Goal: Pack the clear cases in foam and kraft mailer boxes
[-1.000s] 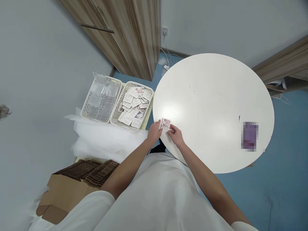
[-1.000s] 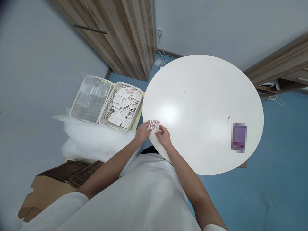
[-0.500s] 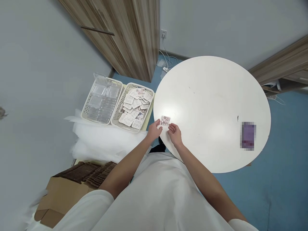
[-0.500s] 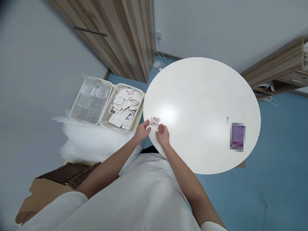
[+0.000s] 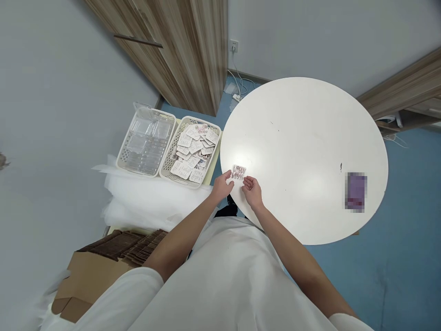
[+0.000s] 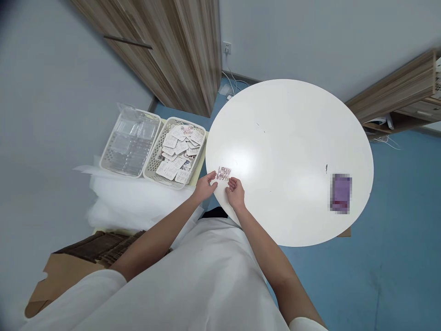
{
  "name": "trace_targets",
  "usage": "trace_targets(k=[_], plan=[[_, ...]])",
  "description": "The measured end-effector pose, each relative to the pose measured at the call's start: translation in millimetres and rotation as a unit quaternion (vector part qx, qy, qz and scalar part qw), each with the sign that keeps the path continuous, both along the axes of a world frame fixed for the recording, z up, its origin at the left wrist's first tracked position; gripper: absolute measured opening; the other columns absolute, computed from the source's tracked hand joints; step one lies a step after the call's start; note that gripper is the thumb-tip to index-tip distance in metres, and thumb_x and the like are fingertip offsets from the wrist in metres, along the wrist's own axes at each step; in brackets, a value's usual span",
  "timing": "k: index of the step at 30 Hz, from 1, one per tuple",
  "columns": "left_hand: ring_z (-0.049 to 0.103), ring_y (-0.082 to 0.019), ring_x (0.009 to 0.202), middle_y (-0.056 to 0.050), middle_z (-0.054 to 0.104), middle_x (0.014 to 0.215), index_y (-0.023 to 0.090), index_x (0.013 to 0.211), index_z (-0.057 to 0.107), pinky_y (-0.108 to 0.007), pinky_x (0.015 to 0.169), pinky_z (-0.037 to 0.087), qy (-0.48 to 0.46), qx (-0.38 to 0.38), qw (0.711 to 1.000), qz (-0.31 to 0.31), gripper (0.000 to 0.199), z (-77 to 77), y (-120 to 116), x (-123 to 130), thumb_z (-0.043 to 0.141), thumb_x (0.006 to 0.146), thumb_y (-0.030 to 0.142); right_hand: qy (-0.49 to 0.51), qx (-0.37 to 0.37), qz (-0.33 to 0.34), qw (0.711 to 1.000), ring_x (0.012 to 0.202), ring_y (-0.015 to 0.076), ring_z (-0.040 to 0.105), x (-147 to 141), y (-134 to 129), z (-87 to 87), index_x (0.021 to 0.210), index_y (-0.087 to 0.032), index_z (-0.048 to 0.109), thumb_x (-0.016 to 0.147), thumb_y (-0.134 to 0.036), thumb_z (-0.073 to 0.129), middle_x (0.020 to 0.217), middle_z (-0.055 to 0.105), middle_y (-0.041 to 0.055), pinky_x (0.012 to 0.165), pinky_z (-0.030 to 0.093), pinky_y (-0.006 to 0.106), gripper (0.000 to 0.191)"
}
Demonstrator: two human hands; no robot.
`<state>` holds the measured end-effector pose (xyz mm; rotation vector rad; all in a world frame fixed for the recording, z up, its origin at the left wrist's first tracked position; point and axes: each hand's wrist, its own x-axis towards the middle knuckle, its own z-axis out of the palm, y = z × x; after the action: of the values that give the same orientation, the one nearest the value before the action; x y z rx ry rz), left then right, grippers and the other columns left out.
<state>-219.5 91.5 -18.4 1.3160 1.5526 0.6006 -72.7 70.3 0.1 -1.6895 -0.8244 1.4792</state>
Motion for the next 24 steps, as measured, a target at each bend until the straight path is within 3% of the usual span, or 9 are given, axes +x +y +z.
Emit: trace_targets(k=[7, 16, 20, 24], plan=[[0.051, -0.019, 0.109, -0.007, 0.052, 0.124, 0.017, 0.127, 0.042, -0.032, 0.096, 0.038, -0.007, -0.009, 1.000, -0.001, 0.054, 3.3, -1, 1, 0.052, 0.073, 0.018, -0.014, 0.020, 0.007, 1.000, 0.106, 0.0181, 0.052, 1, -3, -5.1, 0.108, -0.021, 0.045, 0.063, -0.017, 0.055, 0.119, 0.051, 0.0090, 0.094, 0.041, 0.038, 0.046], [0.047, -0.019, 0.114, -0.010, 0.046, 0.129, 0.017, 0.128, 0.040, -0.034, 0.099, 0.035, -0.131, -0.009, 0.988, 0.085, 0.058, -2.0, -10, 5, 0.056, 0.072, 0.018, 0.023, 0.028, 0.024, 0.999, 0.108, 0.0179, 0.051, 11, -4, -7.2, 0.109, -0.021, 0.044, 0.064, -0.021, 0.060, 0.121, 0.050, 0.0099, 0.096, 0.039, 0.038, 0.048], [0.044, -0.019, 0.117, -0.011, 0.044, 0.130, 0.016, 0.129, 0.038, -0.034, 0.100, 0.034, -0.138, -0.002, 0.984, 0.113, 0.058, -2.6, -20, 7, 0.055, 0.073, 0.019, 0.057, 0.013, 0.039, 0.998, 0.113, 0.0191, 0.047, 19, -9, -2.3, 0.112, -0.022, 0.043, 0.063, -0.023, 0.062, 0.127, 0.045, 0.0098, 0.097, 0.038, 0.039, 0.053], [0.040, -0.020, 0.121, -0.009, 0.042, 0.132, 0.019, 0.127, 0.041, -0.035, 0.101, 0.031, -0.116, 0.002, 0.983, 0.141, 0.057, 8.9, -42, 12, 0.057, 0.072, 0.019, 0.059, -0.002, 0.050, 0.997, 0.116, 0.0207, 0.045, 36, -30, 10.6, 0.113, -0.023, 0.044, 0.063, -0.025, 0.064, 0.129, 0.043, 0.0093, 0.097, 0.038, 0.039, 0.054]])
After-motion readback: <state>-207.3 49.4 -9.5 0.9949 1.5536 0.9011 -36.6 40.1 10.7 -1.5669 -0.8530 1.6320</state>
